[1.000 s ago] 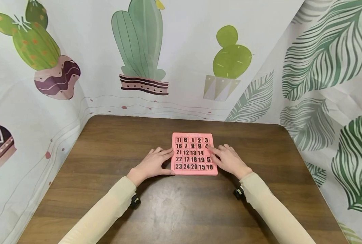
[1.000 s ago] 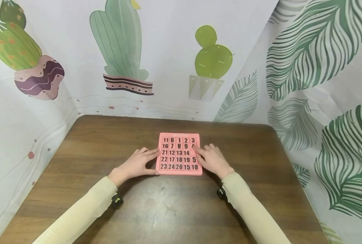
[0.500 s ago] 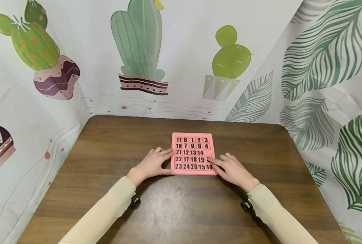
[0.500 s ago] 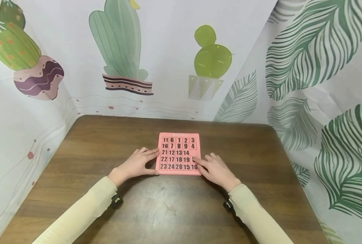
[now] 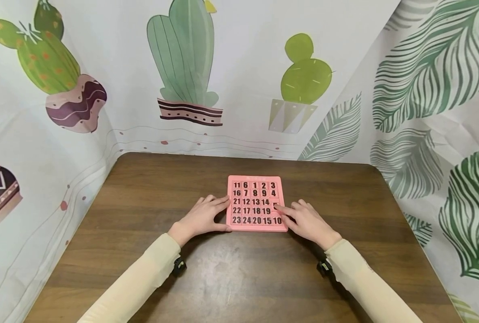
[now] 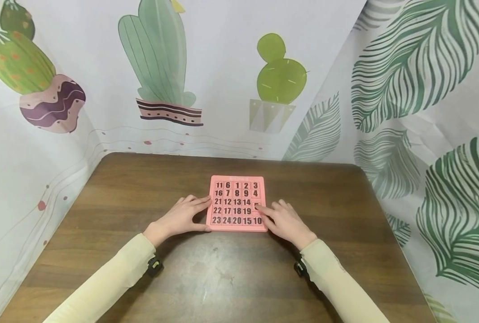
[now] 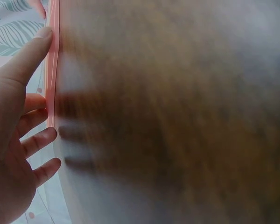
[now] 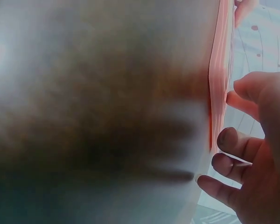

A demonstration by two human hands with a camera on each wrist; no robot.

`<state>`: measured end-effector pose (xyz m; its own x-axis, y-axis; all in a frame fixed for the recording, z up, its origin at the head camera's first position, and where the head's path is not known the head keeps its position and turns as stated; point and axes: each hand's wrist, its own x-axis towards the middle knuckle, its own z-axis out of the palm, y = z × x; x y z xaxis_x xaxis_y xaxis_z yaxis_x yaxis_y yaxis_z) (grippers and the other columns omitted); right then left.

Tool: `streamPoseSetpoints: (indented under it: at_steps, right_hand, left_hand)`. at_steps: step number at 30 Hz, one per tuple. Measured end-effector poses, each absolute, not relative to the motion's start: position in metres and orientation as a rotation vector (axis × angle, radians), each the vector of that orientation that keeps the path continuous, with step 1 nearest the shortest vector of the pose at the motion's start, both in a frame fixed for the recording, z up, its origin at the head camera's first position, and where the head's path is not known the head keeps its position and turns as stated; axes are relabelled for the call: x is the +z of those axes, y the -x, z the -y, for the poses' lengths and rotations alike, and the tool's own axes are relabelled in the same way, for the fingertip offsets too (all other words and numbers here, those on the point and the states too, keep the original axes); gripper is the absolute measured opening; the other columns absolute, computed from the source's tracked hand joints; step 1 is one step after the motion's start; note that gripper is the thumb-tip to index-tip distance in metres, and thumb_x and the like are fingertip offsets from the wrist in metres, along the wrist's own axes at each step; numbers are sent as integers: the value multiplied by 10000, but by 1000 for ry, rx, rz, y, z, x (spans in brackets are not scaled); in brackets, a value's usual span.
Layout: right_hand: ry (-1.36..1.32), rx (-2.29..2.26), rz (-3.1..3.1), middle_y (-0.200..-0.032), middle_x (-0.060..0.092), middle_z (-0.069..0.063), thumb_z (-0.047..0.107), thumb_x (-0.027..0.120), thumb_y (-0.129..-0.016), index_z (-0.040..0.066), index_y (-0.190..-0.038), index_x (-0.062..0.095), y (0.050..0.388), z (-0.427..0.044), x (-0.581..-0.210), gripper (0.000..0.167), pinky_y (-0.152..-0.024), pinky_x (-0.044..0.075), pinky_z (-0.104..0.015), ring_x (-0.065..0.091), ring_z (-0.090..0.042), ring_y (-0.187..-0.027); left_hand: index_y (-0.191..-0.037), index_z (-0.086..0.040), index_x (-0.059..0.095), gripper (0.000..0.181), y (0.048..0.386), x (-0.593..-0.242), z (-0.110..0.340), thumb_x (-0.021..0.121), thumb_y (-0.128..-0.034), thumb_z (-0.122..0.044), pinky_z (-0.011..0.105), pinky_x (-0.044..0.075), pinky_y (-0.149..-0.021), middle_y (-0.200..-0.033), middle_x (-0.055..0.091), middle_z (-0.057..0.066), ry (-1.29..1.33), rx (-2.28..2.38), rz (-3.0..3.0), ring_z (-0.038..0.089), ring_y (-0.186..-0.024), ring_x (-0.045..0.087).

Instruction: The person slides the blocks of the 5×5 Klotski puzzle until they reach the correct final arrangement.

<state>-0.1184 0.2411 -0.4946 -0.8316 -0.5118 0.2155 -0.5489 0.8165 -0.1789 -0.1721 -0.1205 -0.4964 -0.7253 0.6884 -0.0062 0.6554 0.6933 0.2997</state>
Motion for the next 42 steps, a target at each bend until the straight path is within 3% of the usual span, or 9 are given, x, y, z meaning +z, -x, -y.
streamPoseSetpoints:
  at_steps: [16, 31, 42]
  right_hand:
    - [-833, 383, 2957, -741, 510, 45, 263, 692, -1001, 157, -1424, 672, 133, -241, -487, 436, -729, 345, -354, 379, -177, -754]
    - [-1057, 441, 2833, -787, 487, 126, 247, 724, -976, 196, -1318, 754, 98, -255, -485, 347, -724, 342, -288, 334, -93, -779]
    - [-1021, 399, 2851, -784, 502, 106, 253, 724, -979, 203, -1351, 733, 100, -253, -486, 375, -715, 329, -290, 319, -95, -776]
  left_hand:
    - [-1572, -132, 483, 939, 171, -493, 122, 764, -844, -655, 521, 387, -1044, -1640, 421, 36, -1074, 446, -2758, 256, -1296, 468]
    - [-1558, -117, 502, 924, 170, -491, 123, 773, -845, -637, 501, 395, -1015, -1628, 441, 49, -1081, 463, -2767, 260, -1286, 477]
    - [-1563, -120, 495, 931, 170, -494, 122, 766, -846, -648, 541, 395, -1044, -1629, 440, 47, -1098, 468, -2763, 256, -1271, 482]
